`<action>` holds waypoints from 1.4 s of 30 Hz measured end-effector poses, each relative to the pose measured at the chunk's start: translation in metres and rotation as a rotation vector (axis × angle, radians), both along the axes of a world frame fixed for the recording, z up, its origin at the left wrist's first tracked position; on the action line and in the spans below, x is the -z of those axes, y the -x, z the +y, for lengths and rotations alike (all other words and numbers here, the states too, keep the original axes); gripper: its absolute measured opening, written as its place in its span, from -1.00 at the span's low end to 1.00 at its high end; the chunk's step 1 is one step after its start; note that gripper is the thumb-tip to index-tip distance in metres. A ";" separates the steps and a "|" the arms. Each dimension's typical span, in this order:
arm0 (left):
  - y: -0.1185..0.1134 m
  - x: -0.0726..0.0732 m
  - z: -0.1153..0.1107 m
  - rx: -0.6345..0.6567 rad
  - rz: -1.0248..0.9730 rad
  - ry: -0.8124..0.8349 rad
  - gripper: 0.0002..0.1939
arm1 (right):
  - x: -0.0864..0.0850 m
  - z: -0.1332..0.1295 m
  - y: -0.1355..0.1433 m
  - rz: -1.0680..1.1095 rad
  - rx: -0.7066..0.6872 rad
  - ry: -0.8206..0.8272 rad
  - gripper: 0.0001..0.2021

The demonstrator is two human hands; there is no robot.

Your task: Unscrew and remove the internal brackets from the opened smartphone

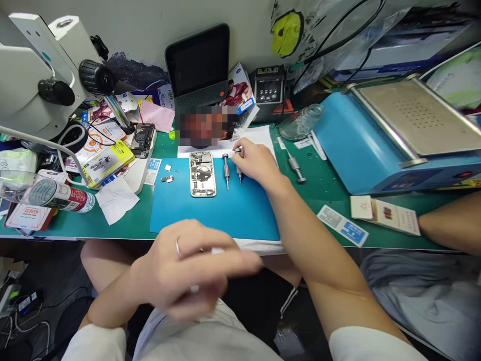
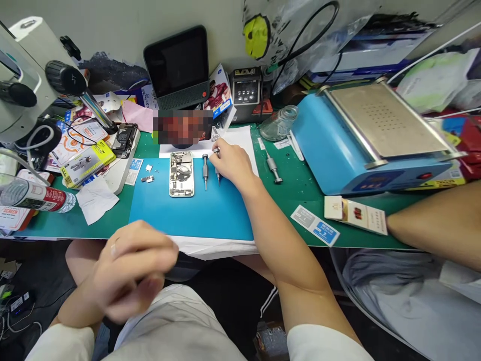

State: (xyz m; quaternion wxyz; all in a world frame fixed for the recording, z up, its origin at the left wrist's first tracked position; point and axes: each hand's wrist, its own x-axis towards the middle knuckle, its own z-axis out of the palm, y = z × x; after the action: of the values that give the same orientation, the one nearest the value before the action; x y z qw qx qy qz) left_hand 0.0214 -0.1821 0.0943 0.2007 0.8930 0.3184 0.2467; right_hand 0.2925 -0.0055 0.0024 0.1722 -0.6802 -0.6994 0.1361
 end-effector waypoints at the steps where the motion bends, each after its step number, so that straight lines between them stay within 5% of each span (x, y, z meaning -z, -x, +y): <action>1: 0.000 0.013 0.007 -0.029 -0.018 -0.009 -0.55 | -0.005 -0.003 -0.001 0.024 0.005 -0.016 -0.69; 6: 0.008 0.078 0.027 -0.272 0.116 -0.012 -0.58 | -0.015 -0.027 -0.004 0.198 0.062 -0.277 -0.72; 10: 0.010 0.101 0.035 -0.304 0.231 -0.015 -0.50 | 0.001 -0.043 0.001 0.369 0.030 -0.477 -0.77; 14: 0.005 0.105 0.039 -0.321 0.318 -0.023 -0.44 | 0.021 -0.052 0.003 0.402 0.008 -0.586 -0.79; 20: 0.003 0.109 0.037 -0.327 0.420 -0.037 -0.38 | 0.043 -0.056 -0.001 0.419 -0.043 -0.564 -0.54; 30: 0.002 0.108 0.036 -0.339 0.490 -0.074 -0.38 | 0.021 -0.045 0.042 0.614 -0.184 -0.732 -0.47; 42: 0.002 0.107 0.036 -0.334 0.433 -0.075 -0.45 | 0.042 -0.055 0.079 0.774 -0.399 -0.690 -0.51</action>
State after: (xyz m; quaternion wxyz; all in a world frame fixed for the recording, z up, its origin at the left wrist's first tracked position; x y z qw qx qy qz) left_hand 0.0193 -0.1466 -0.0126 0.0512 0.8669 0.4874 0.0912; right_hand 0.2133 -0.0604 -0.0396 0.6000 -0.3392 -0.7045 0.1691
